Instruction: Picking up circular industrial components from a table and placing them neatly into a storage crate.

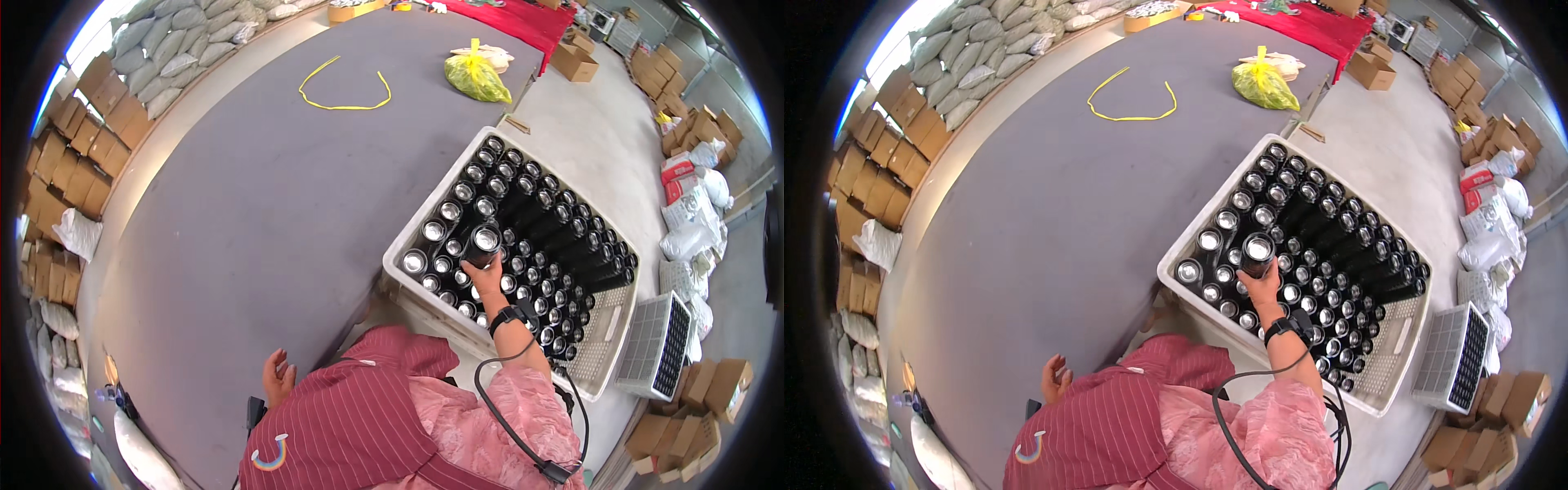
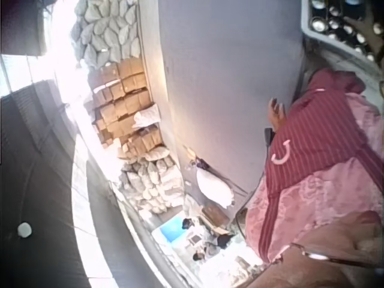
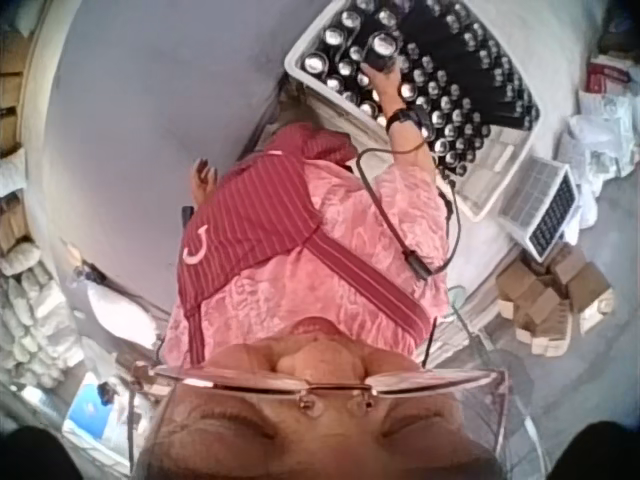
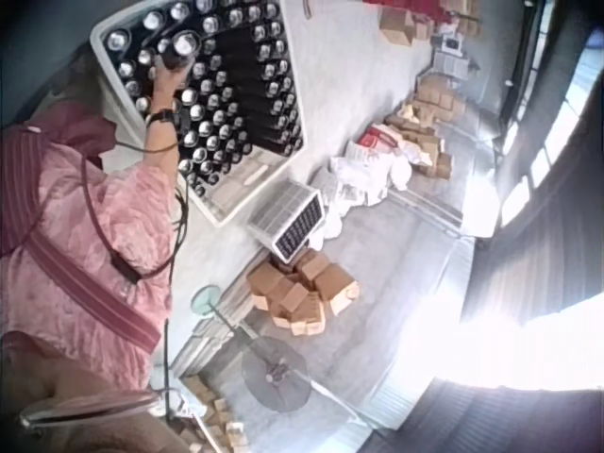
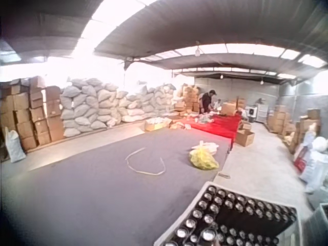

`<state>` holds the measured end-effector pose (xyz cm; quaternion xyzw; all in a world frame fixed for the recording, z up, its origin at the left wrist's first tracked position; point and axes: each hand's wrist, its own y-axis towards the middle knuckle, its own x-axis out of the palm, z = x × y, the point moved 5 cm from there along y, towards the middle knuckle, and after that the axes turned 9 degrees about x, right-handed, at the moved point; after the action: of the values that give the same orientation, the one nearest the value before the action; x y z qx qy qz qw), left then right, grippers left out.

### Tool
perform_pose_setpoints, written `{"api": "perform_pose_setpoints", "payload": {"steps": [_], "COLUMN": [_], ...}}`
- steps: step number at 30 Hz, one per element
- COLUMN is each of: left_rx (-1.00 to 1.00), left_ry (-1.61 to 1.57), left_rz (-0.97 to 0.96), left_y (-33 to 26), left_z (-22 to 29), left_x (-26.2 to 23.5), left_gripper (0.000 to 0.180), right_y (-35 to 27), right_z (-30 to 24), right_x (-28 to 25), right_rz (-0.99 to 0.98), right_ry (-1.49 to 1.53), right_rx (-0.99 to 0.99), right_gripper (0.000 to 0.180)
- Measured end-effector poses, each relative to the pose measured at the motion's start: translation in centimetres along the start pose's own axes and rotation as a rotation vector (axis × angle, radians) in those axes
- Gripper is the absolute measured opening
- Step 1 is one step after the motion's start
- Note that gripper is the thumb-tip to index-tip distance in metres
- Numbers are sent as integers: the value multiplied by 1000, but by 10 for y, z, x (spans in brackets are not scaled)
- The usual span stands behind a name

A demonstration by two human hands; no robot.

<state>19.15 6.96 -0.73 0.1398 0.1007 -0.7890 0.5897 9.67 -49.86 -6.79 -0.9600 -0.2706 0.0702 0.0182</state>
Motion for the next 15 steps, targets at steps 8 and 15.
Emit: {"api": "perform_pose_setpoints", "payload": {"steps": [8,15], "left_rx": [-62,-61], "left_ry": [63,120], "left_rz": [42,84], "left_y": [3,12], "left_z": [-4,7], "left_x": [6,13], "left_gripper": [40,34], "right_y": [47,54], "right_z": [45,61], "right_x": [33,35], "right_rz": [37,199], "right_ry": [56,-176], "right_rx": [71,29], "right_gripper": [75,78]}}
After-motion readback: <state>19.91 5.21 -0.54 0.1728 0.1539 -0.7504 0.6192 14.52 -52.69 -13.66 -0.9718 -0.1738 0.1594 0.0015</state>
